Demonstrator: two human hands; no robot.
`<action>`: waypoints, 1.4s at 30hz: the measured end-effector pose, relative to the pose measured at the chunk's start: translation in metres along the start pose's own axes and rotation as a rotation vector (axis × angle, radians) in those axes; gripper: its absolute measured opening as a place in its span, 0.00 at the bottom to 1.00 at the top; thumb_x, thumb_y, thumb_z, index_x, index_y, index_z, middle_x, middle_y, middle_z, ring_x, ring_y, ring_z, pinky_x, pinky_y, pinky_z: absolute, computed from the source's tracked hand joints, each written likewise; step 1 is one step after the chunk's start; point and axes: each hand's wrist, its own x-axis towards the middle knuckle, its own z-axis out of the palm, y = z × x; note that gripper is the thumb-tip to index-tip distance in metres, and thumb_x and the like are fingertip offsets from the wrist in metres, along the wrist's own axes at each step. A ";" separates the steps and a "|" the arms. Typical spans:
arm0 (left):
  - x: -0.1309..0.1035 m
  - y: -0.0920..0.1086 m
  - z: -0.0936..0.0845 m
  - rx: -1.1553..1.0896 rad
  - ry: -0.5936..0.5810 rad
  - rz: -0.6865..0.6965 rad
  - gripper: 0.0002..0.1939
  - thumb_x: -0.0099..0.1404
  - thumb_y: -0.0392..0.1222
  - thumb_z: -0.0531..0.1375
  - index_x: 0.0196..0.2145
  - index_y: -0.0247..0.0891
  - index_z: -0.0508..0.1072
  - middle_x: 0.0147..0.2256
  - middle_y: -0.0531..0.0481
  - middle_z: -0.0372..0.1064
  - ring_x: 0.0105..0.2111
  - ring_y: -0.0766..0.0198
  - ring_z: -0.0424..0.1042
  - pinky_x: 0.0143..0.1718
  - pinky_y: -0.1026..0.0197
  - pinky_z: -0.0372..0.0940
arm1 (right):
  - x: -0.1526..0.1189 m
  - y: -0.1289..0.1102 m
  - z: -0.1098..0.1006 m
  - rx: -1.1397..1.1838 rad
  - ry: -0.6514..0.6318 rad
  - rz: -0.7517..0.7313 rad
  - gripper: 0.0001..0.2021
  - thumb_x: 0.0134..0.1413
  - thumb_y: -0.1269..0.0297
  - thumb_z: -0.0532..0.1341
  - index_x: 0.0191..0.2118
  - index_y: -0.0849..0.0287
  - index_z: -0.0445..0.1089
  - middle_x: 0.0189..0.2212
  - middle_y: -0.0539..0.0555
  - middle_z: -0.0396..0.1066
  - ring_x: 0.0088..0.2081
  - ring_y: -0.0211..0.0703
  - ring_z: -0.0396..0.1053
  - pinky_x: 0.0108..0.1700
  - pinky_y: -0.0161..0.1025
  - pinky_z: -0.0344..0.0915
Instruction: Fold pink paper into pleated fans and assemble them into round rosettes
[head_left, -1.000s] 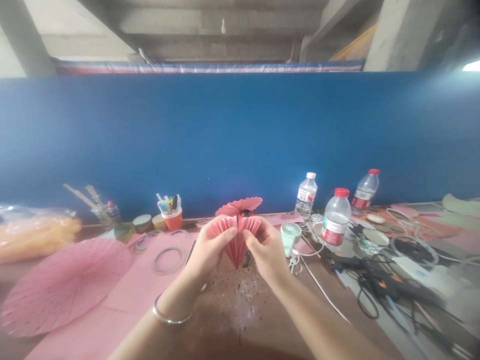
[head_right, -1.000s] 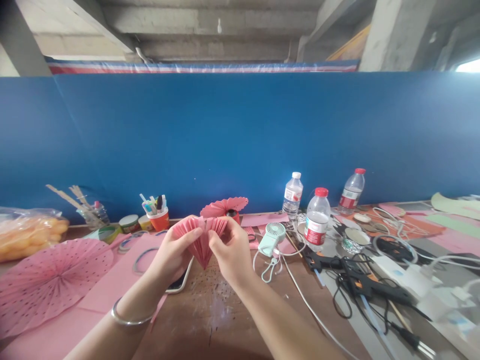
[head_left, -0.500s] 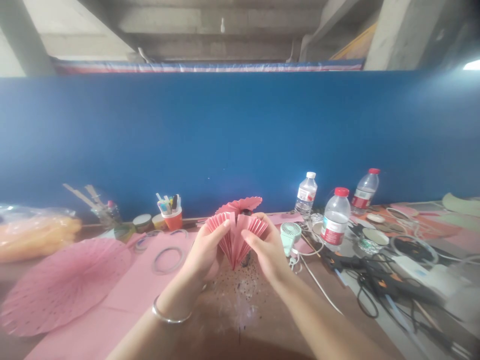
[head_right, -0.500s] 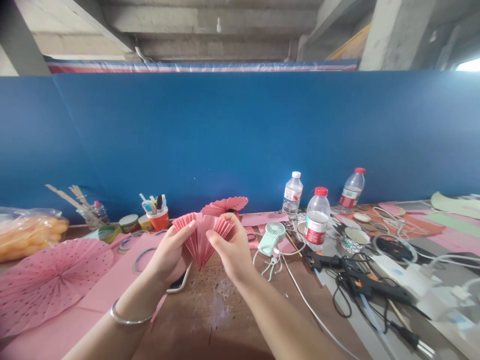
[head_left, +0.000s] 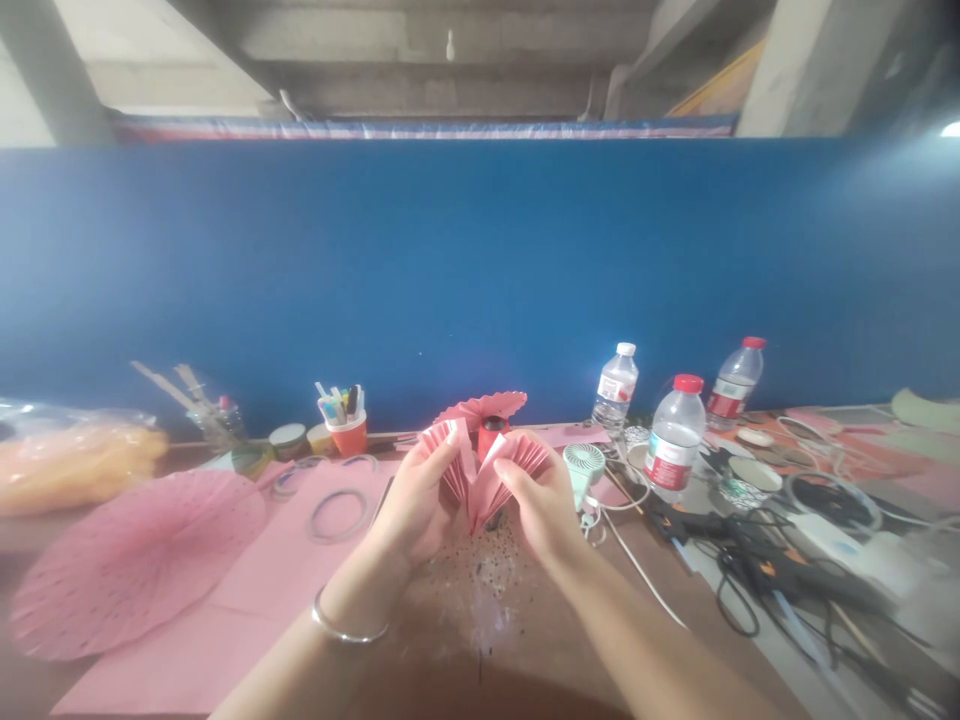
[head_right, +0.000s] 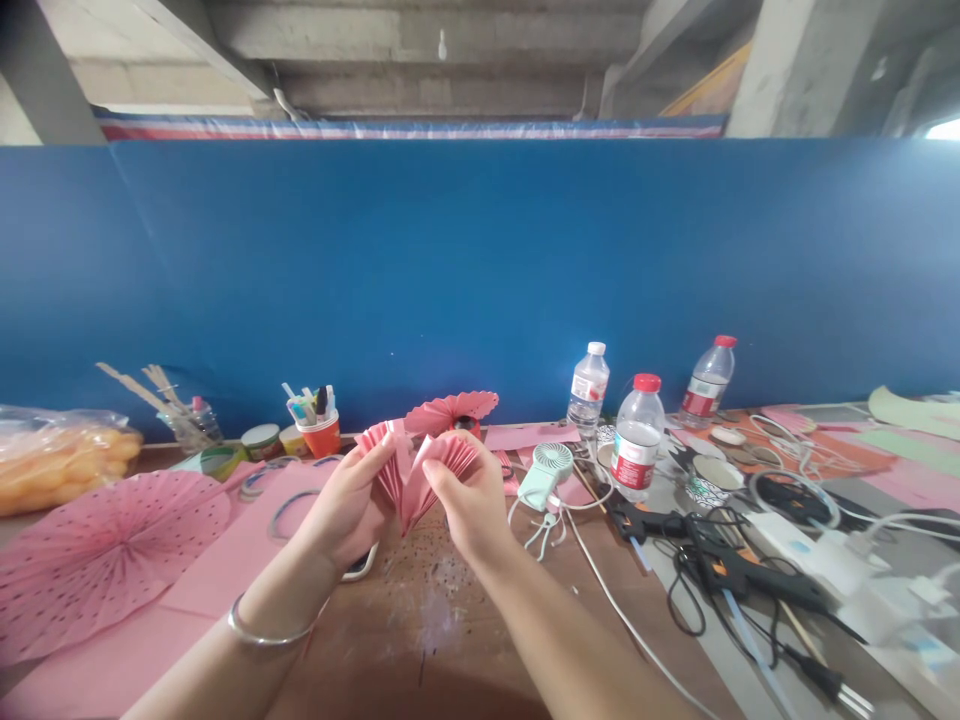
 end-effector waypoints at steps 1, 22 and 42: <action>0.000 0.000 0.000 -0.010 -0.001 0.010 0.08 0.58 0.42 0.59 0.35 0.36 0.71 0.31 0.49 0.72 0.32 0.63 0.72 0.35 0.62 0.66 | 0.000 0.001 0.000 0.005 0.002 -0.001 0.02 0.47 0.69 0.57 0.26 0.58 0.65 0.22 0.47 0.64 0.25 0.36 0.62 0.32 0.36 0.60; 0.005 -0.003 -0.001 0.000 0.086 0.175 0.08 0.59 0.45 0.58 0.30 0.38 0.69 0.25 0.55 0.70 0.24 0.69 0.68 0.29 0.66 0.63 | 0.000 0.000 0.006 -0.202 0.039 0.156 0.12 0.43 0.62 0.64 0.36 0.61 0.69 0.33 0.55 0.74 0.36 0.48 0.71 0.40 0.44 0.66; -0.001 -0.009 0.000 0.209 0.099 0.196 0.11 0.60 0.47 0.56 0.39 0.40 0.67 0.35 0.53 0.68 0.35 0.68 0.68 0.41 0.66 0.61 | -0.009 0.004 0.012 -0.167 0.036 0.112 0.08 0.45 0.63 0.62 0.32 0.62 0.72 0.26 0.53 0.73 0.31 0.46 0.71 0.34 0.41 0.68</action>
